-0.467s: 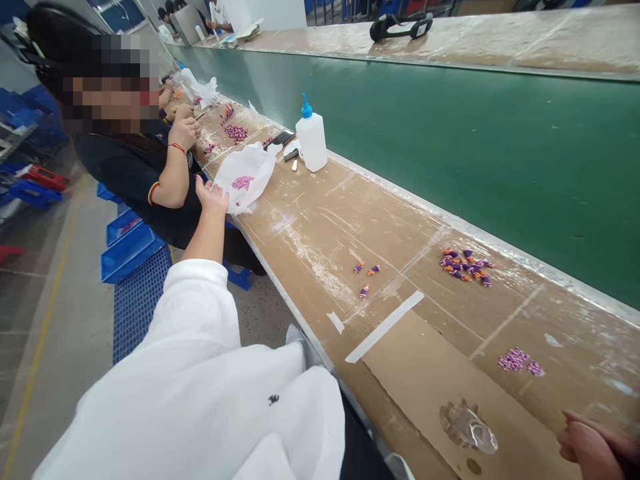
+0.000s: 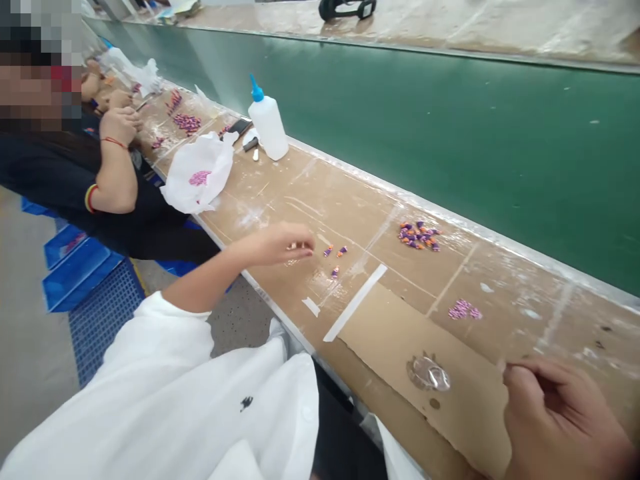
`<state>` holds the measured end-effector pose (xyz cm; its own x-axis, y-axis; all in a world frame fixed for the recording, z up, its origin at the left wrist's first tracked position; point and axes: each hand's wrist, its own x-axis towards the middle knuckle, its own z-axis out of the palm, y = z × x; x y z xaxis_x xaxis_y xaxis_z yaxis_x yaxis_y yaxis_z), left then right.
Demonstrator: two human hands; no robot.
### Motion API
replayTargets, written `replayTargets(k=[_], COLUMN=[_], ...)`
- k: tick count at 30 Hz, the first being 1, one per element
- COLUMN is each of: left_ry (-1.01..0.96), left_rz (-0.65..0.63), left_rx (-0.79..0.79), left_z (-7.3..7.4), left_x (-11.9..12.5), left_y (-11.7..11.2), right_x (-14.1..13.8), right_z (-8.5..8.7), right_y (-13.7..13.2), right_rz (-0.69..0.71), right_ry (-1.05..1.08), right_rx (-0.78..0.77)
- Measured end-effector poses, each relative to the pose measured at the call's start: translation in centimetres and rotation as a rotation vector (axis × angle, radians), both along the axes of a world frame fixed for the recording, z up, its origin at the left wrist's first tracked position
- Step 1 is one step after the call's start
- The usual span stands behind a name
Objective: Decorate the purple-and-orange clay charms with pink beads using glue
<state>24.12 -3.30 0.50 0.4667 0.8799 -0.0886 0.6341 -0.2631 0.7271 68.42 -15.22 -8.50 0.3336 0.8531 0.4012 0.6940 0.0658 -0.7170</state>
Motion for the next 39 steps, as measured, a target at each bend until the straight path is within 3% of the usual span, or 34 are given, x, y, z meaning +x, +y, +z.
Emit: replayTargets(k=[2, 7, 12, 18, 23, 27, 32, 39], left_ry=[0.19, 0.341, 0.435, 0.422, 0.425, 0.52, 0.594, 0.461], left_rz=[-0.079, 0.113, 0.119, 0.037, 0.11, 0.175, 0.109, 0.078], left_rx=[0.138, 0.285, 0.301, 0.353, 0.374, 0.288, 0.158, 0.145], left_z=[-2.2, -6.9, -9.0, -8.5, -7.4, -6.8, -6.3, -4.6], left_x=[3.1, 6.6, 7.5, 10.3, 13.1, 12.9, 12.6, 14.5], left_y=[-0.3, 1.0, 3.4, 4.4, 3.8, 2.9, 2.5, 2.6], right_x=[-0.8, -0.8, -0.8, -1.3, -1.9, -1.8, -1.8, -1.8], right_z=[1.2, 1.9, 2.3, 2.7, 2.8, 2.9, 3.0, 2.9], right_y=[0.2, 0.8, 0.6, 0.7, 0.9, 0.7, 0.6, 0.6], right_rz=[-0.031, 0.071, 0.101, 0.083, 0.121, 0.122, 0.162, 0.129], right_ry=[-0.027, -0.073, -0.107, -0.038, -0.042, -0.047, -0.049, -0.029], right_rx=[0.044, 0.261, 0.283, 0.193, 0.193, 0.207, 0.225, 0.219])
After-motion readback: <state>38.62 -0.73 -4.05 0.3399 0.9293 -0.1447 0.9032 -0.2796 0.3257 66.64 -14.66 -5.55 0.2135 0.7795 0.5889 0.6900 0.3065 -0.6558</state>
